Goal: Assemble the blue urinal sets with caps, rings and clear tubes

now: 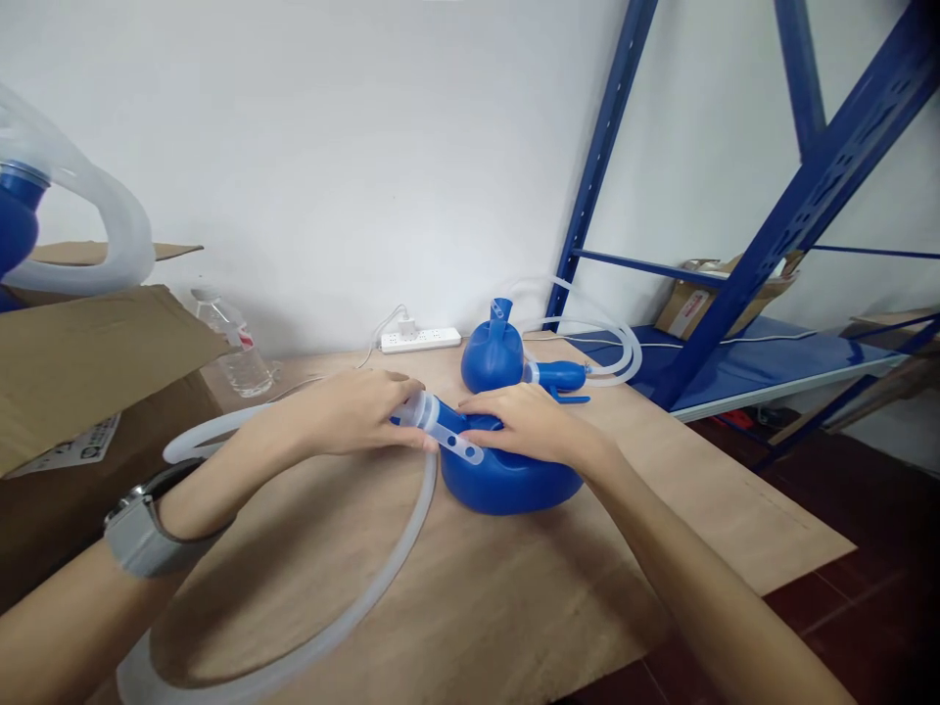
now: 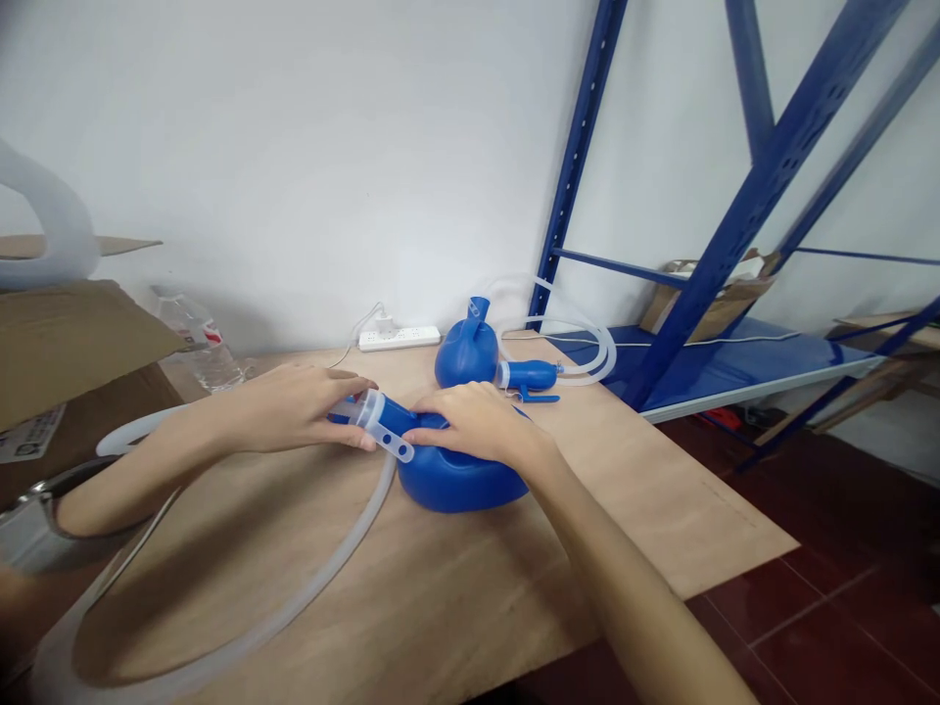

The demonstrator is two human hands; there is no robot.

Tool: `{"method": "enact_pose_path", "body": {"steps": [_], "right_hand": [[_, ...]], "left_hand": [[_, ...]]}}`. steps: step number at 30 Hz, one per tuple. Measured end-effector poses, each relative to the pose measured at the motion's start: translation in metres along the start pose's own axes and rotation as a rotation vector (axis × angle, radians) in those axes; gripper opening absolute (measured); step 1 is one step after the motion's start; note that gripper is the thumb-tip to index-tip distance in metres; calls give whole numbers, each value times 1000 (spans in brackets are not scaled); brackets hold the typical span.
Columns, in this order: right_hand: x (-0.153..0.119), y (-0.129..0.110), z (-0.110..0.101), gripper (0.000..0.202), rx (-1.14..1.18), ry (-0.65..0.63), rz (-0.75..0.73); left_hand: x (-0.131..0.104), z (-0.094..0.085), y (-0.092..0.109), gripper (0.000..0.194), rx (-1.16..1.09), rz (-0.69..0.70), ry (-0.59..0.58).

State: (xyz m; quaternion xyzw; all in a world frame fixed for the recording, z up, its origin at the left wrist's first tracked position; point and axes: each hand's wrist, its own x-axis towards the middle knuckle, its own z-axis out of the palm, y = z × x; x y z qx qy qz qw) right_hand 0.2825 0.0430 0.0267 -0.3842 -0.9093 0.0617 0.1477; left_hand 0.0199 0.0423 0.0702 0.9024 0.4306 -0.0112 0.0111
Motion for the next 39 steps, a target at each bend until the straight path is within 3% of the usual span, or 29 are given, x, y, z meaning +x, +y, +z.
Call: {"method": "enact_pose_path", "body": {"steps": [5,14,19,24,30,32,35,37,39], "right_hand": [[2,2,1,38,10,-20,-20],[1,-9,4,39,-6,5,-32],[-3,-10,7,47,-52,13,-26],[-2,-7,13,53,-80,54,-34],[-3,-9,15,48,-75,59,-27],[-3,-10,14,47,-76,60,-15],[-5,-11,13,43,-82,54,6],[-5,-11,11,41,-74,62,8],[-5,-12,9,42,-65,48,13]], "left_hand": [[-6,14,1,89,-65,-42,86],[-4,44,11,82,80,-63,257],[1,36,19,85,282,-54,188],[2,27,25,78,331,-77,92],[1,31,25,54,530,103,133],[1,29,27,54,517,101,109],[2,24,29,60,393,-15,82],[2,21,29,67,290,-42,151],[2,20,28,62,212,75,261]]}}
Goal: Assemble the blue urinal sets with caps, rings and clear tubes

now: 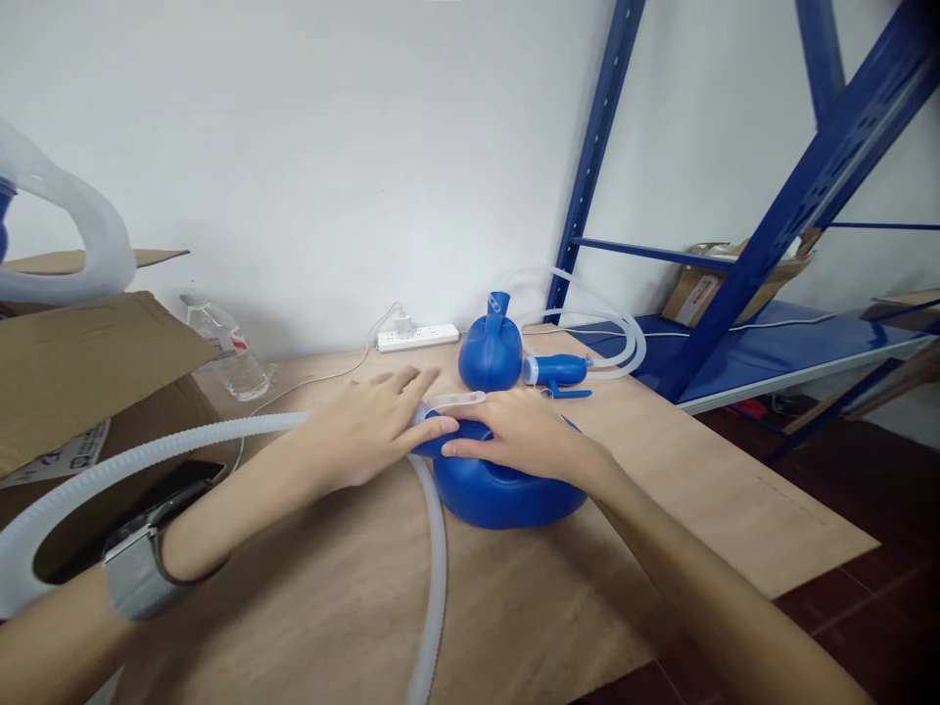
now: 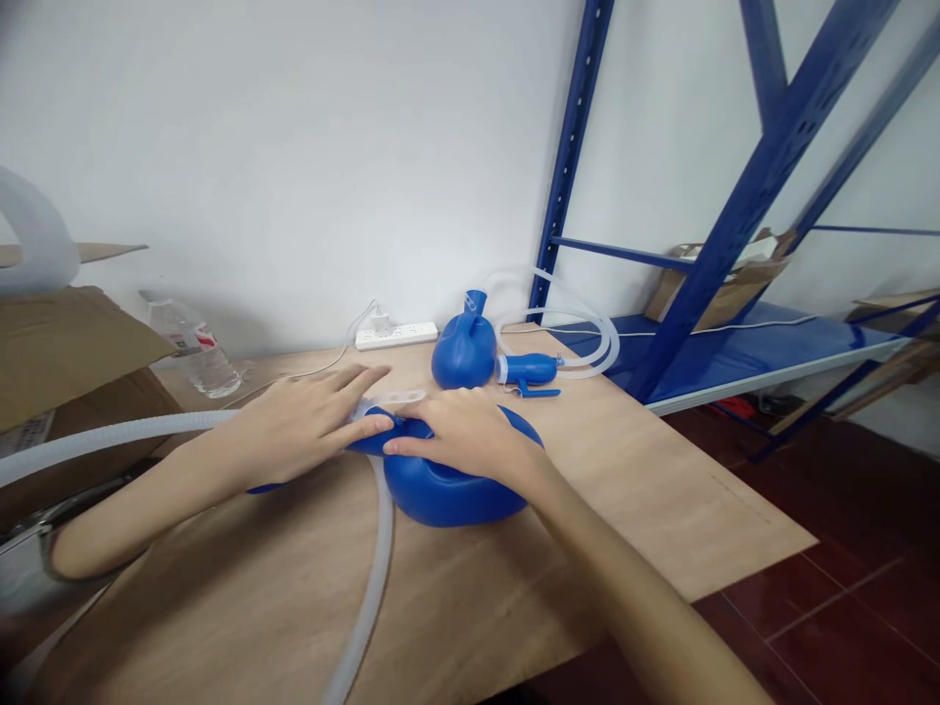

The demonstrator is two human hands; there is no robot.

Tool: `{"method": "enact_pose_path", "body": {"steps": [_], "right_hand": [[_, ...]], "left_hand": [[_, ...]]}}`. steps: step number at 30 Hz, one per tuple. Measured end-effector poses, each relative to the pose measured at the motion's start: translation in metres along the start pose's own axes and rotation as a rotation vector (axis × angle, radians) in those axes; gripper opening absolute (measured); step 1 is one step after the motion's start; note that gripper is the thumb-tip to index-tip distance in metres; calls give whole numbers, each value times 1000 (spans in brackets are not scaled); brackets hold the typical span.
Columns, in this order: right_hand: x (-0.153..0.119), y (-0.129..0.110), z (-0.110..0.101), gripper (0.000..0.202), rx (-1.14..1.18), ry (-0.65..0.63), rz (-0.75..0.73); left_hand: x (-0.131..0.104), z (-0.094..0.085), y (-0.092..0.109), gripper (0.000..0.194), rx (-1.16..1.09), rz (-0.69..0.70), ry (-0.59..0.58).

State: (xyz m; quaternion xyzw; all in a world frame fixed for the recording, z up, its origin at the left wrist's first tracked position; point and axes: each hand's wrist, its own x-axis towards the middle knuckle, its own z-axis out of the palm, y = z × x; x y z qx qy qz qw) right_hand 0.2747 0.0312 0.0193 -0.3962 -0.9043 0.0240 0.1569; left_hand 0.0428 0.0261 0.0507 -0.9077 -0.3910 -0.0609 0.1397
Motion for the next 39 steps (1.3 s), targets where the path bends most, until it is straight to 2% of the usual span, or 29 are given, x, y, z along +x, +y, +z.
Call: {"method": "enact_pose_path", "body": {"steps": [2,4,7,11,16,20,27,32,39], "right_hand": [[0,0,-2,46,-3,-37,38],[0,0,-5,52,2,-81,85],[-2,1,-9,52,87,-82,99],[-5,5,-13,40,254,-88,72],[-2,11,-10,38,284,-94,83],[1,11,-10,33,311,-106,89],[8,11,-15,34,454,-179,253],[15,19,-9,28,500,-198,260],[22,21,-11,24,673,-264,292]], "left_hand": [[0,0,-2,50,-64,160,100],[1,2,-5,43,-105,260,165],[3,6,-11,36,-160,338,253],[4,11,-14,33,-216,407,338],[5,7,-8,35,-135,395,303],[5,9,-5,37,-54,389,319],[4,15,-6,31,-62,364,337],[4,12,-4,27,-52,358,305],[1,12,-9,28,-116,426,269]]}}
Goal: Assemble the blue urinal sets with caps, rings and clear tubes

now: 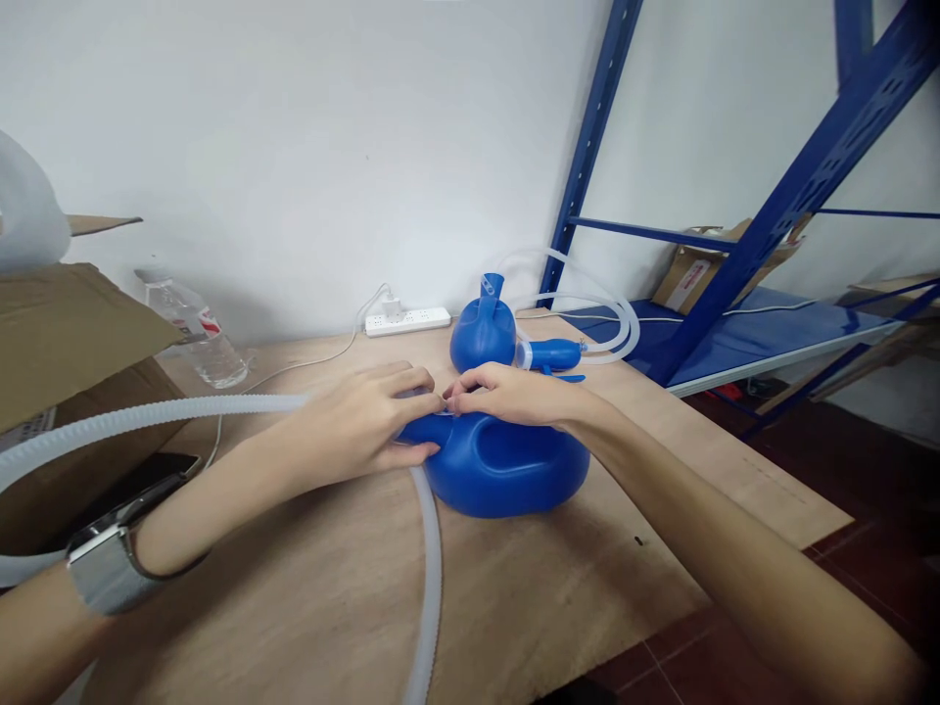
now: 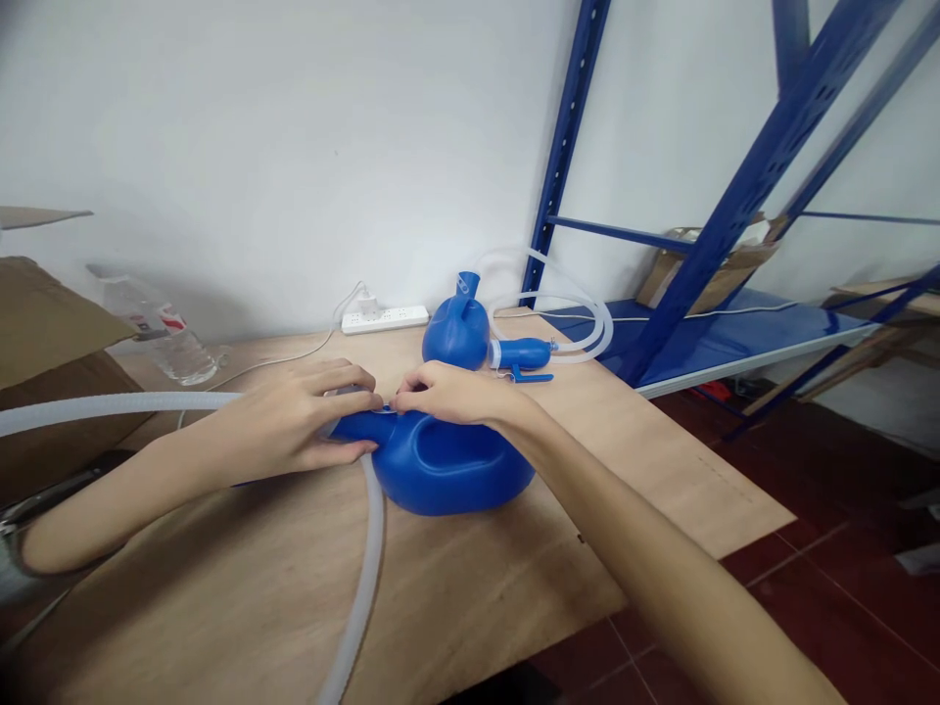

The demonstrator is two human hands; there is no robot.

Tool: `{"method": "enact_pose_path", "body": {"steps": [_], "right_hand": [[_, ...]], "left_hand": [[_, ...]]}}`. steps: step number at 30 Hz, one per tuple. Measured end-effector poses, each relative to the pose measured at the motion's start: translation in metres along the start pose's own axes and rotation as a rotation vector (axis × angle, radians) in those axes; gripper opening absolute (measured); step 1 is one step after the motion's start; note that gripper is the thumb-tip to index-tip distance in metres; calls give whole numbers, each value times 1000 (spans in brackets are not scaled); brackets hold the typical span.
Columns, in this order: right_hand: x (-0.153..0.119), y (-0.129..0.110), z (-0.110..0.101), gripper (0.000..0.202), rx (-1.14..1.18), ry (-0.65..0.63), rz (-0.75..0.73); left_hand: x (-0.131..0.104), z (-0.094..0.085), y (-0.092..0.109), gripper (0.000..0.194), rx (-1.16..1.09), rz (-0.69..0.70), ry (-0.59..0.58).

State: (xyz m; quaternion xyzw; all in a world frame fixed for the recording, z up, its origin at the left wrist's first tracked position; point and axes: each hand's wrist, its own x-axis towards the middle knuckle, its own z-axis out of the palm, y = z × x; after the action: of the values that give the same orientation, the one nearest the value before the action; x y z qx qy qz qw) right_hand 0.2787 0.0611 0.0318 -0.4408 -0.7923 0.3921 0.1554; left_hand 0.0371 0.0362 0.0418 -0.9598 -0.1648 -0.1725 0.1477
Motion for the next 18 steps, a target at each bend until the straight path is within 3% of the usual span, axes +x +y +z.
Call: {"method": "enact_pose_path", "body": {"steps": [5,12,18], "right_hand": [[5,-1,-4,17,84,-35,75],[12,0,-5,20,-9,-33,104],[3,0,-1,59,-189,-6,70]], "left_hand": [[-2,0,0,29,36,-17,-68],[-1,1,-1,25,49,-19,-119],[-4,8,0,35,10,-37,-103]]}}
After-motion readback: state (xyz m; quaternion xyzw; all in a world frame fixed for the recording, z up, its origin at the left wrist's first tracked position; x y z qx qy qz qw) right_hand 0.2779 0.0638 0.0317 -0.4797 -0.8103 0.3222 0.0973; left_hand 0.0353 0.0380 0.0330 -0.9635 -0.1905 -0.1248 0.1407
